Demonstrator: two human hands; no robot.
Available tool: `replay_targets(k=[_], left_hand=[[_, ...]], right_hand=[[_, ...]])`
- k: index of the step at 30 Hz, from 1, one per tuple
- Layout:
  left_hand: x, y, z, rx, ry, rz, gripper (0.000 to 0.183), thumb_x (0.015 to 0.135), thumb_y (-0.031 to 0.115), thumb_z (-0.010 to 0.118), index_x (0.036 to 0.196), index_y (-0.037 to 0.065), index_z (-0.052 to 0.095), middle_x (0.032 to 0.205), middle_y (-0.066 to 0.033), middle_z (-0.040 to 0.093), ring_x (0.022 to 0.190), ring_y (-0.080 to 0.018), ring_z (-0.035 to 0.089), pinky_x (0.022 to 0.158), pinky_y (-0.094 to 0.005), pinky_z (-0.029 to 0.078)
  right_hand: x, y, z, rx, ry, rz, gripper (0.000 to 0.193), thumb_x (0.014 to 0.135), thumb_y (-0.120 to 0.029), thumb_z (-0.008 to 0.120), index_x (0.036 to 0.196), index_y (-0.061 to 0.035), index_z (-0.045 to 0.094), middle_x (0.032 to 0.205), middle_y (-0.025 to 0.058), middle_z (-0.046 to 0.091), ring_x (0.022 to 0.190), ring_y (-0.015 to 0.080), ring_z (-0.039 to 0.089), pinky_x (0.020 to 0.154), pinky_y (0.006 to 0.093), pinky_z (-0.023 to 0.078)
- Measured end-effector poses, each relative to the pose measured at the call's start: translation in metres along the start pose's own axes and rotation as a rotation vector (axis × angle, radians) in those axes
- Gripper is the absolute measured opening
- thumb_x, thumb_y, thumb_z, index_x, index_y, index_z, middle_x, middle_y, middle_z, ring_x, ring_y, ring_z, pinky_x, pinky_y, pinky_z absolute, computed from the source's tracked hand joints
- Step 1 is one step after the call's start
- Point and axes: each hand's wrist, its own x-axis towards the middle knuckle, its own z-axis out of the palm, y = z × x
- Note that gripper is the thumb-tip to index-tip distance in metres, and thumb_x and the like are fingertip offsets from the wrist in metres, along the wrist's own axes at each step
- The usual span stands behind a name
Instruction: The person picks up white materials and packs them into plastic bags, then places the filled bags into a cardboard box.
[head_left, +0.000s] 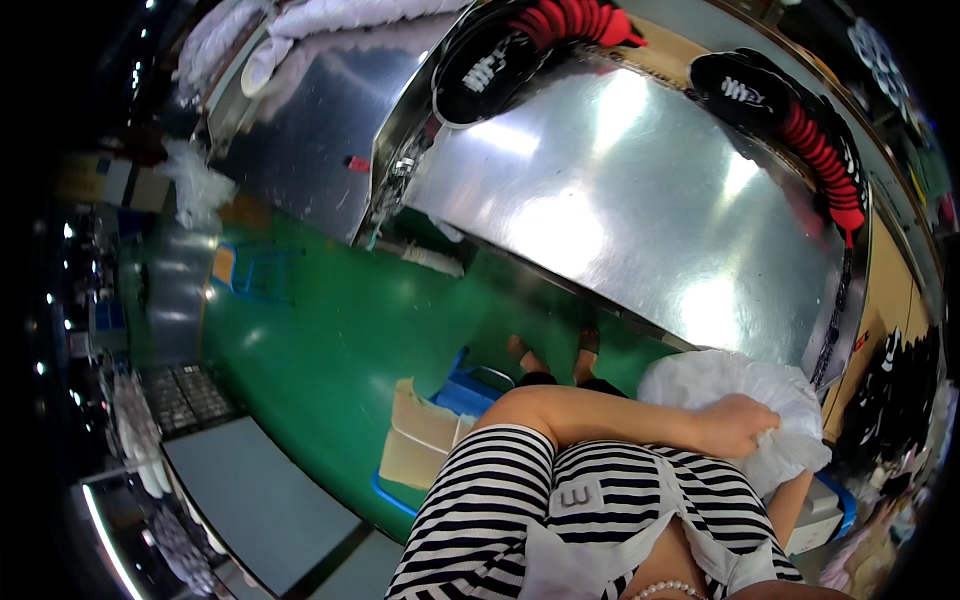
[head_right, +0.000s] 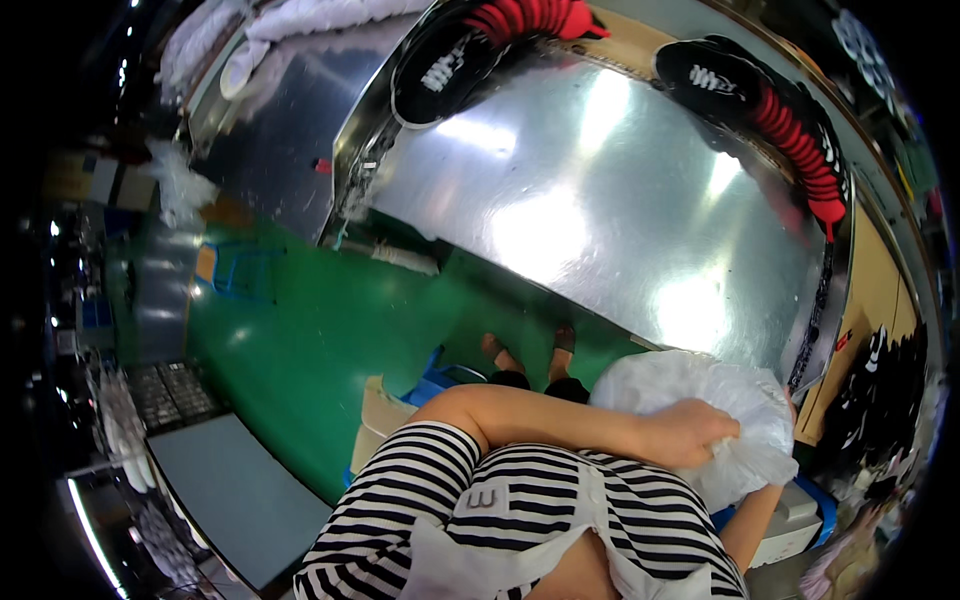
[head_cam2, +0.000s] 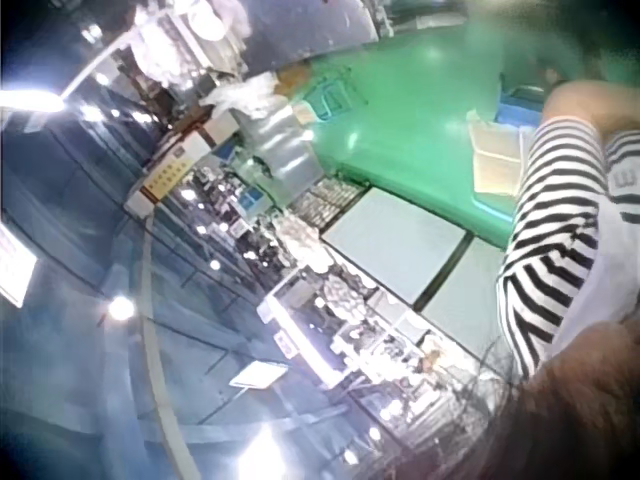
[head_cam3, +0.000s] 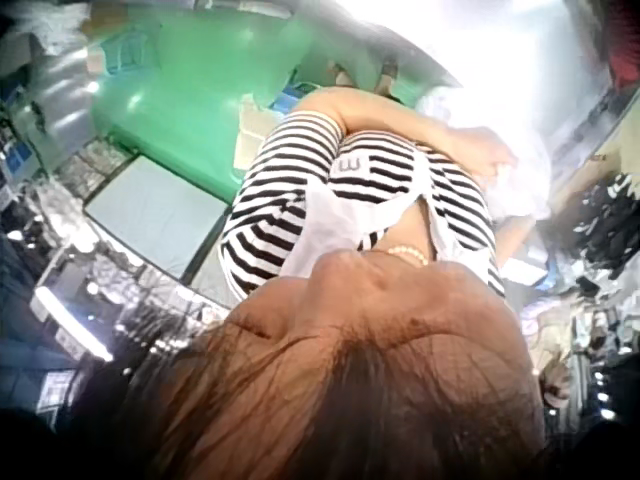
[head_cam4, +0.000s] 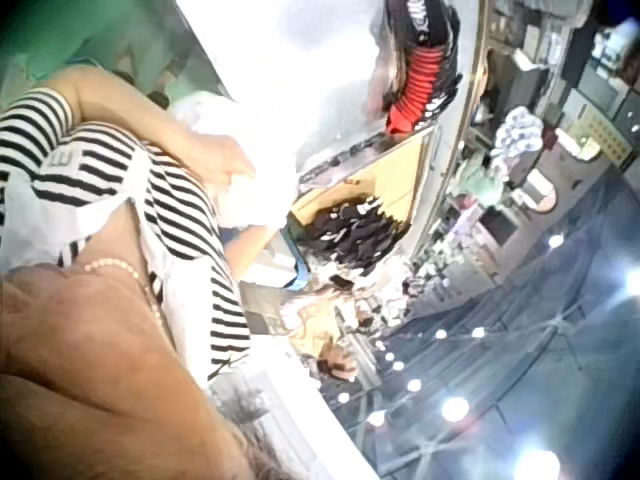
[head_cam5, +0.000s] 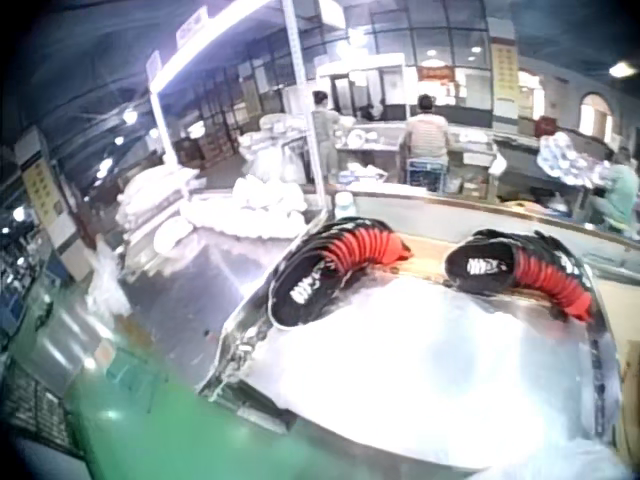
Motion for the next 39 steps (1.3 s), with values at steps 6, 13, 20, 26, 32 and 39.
replay_targets(k=[6, 13, 20, 26, 32, 39], left_hand=[[-0.1, -0.012, -0.059, 0.023, 0.177, -0.064, 0.041, 0.063, 0.002, 0.053, 0.102, 0.006, 0.061, 0.09, -0.0149, 0.064, 0.086, -0.0366, 0.059, 0.071, -0.0449, 0.047], [-0.259, 0.001, -0.123, 0.142, 0.613, -0.213, 0.031, 0.061, 0.002, 0.061, 0.092, 0.005, 0.062, 0.085, -0.0111, 0.063, 0.08, -0.0322, 0.061, 0.066, -0.0393, 0.047], [-0.374, -0.056, -0.108, 0.175, 0.921, -0.422, 0.028, 0.061, 0.001, 0.061, 0.088, 0.005, 0.061, 0.082, -0.0098, 0.062, 0.077, -0.0316, 0.06, 0.066, -0.0391, 0.047], [-0.422, -0.105, -0.077, 0.344, 1.051, -0.471, 0.026, 0.062, -0.004, 0.056, 0.086, 0.005, 0.061, 0.08, -0.0101, 0.06, 0.076, -0.032, 0.057, 0.067, -0.0401, 0.045], [-0.434, -0.137, -0.086, 0.455, 1.016, -0.442, 0.029, 0.06, -0.006, 0.054, 0.085, 0.006, 0.06, 0.08, -0.008, 0.057, 0.08, -0.0295, 0.056, 0.071, -0.0386, 0.039], [-0.372, -0.191, -0.11, 0.653, 0.73, -0.316, 0.021, 0.062, 0.002, 0.059, 0.08, 0.012, 0.061, 0.078, -0.0012, 0.055, 0.083, -0.019, 0.055, 0.074, -0.0334, 0.035]], right_hand=[[-0.005, -0.012, 0.094, -0.169, -0.272, 0.254, 0.046, 0.097, -0.038, 0.044, 0.129, -0.0048, 0.049, 0.124, 0.0099, 0.055, 0.112, 0.0191, 0.053, 0.095, 0.0342, 0.043], [-0.009, 0.081, 0.267, -0.323, -0.281, 0.462, 0.045, 0.097, -0.032, 0.042, 0.132, -0.0029, 0.045, 0.125, 0.0112, 0.055, 0.111, 0.0212, 0.055, 0.094, 0.0345, 0.045], [0.04, 0.211, 0.412, -0.66, -0.615, 0.613, 0.047, 0.098, -0.04, 0.044, 0.125, -0.0026, 0.053, 0.114, 0.0077, 0.06, 0.101, 0.0172, 0.058, 0.09, 0.0303, 0.045], [0.048, 0.261, 0.439, -0.964, -0.663, 0.837, 0.071, 0.091, -0.062, 0.038, 0.142, -0.0125, 0.029, 0.141, 0.0116, 0.036, 0.127, 0.0327, 0.039, 0.1, 0.0565, 0.034], [0.03, 0.319, 0.418, -0.41, -0.679, 1.299, 0.082, 0.085, -0.073, 0.03, 0.142, -0.0134, 0.028, 0.144, 0.0149, 0.033, 0.128, 0.0399, 0.036, 0.097, 0.0615, 0.037], [-0.003, 0.383, 0.388, 0.387, -0.257, 1.141, 0.062, 0.091, -0.058, 0.038, 0.132, -0.0111, 0.041, 0.132, 0.0156, 0.047, 0.119, 0.0364, 0.048, 0.09, 0.0579, 0.044]])
